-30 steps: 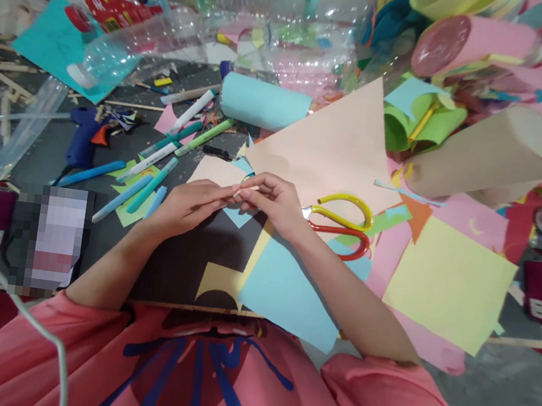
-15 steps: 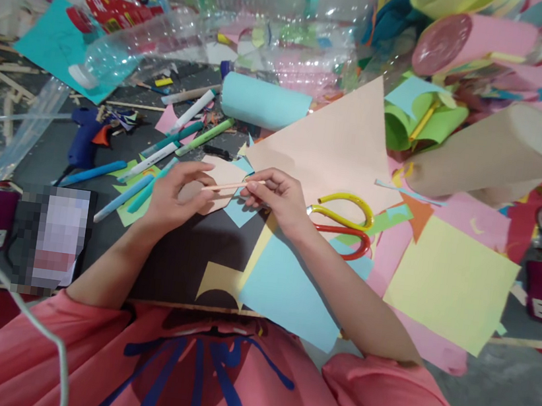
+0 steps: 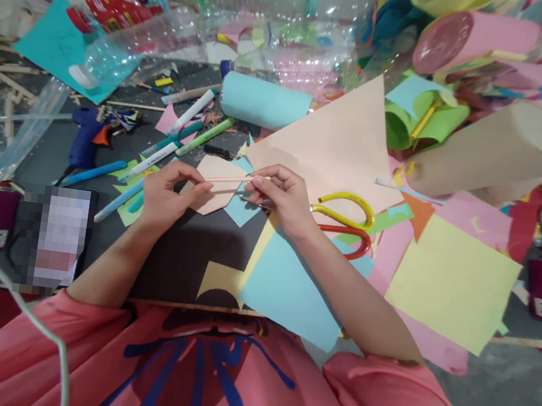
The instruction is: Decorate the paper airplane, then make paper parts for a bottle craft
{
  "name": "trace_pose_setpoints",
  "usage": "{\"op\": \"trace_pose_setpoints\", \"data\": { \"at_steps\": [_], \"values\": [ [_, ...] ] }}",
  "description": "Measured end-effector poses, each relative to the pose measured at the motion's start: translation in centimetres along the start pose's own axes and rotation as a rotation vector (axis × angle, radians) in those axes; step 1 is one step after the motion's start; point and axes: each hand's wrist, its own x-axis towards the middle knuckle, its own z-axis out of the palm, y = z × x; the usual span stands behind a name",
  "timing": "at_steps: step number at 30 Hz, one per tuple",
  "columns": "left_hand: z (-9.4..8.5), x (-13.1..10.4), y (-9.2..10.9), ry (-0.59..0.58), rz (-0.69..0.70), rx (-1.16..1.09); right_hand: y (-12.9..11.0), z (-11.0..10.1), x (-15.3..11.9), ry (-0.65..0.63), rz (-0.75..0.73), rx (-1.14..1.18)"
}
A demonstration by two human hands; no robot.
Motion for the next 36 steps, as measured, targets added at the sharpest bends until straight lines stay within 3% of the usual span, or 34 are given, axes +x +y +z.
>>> {"op": "trace_pose_setpoints", "data": {
  "at_steps": [3, 8, 15, 22, 25, 29, 34, 36],
  "values": [
    [-0.1, 0.0, 0.2, -0.019, -0.062, -0.093, -0.1, 0.0, 0.1, 0.016, 0.001, 0.001],
    [-0.3, -0.1, 0.7, -0.102, -0.03, -0.098, -0.4, 0.2, 0.0, 0.02, 0.001, -0.004],
    [-0.1, 0.3, -0.1, 0.064, -0.147, -0.228, -0.5, 0.1, 0.0, 0.035, -0.079, 0.013],
    [-0.3, 0.8, -1.4, 0.166, -0.153, -0.221, -1.2, -1.4, 0.5, 0.242, -0.274, -0.131],
    [-0.7, 0.8, -1.8, 0.093, -0.121, -0.122, -1.3, -1.7, 0.6, 0.284, -0.33, -0.195],
    [-0.9, 0.7, -1.6, -0.07, -0.006, 0.233, -0.6, -1.3, 0.4, 0.239, -0.37, -0.343],
    [-0.5, 0.7, -0.2, -0.504, 0.107, 0.391, 0.1, -1.1, 0.3, 0.17, -0.437, -0.455],
    [-0.4, 0.6, 0.1, -0.594, 0.116, 0.39, 0.1, -1.1, 0.3, 0.173, -0.482, -0.49]
  ]
}}
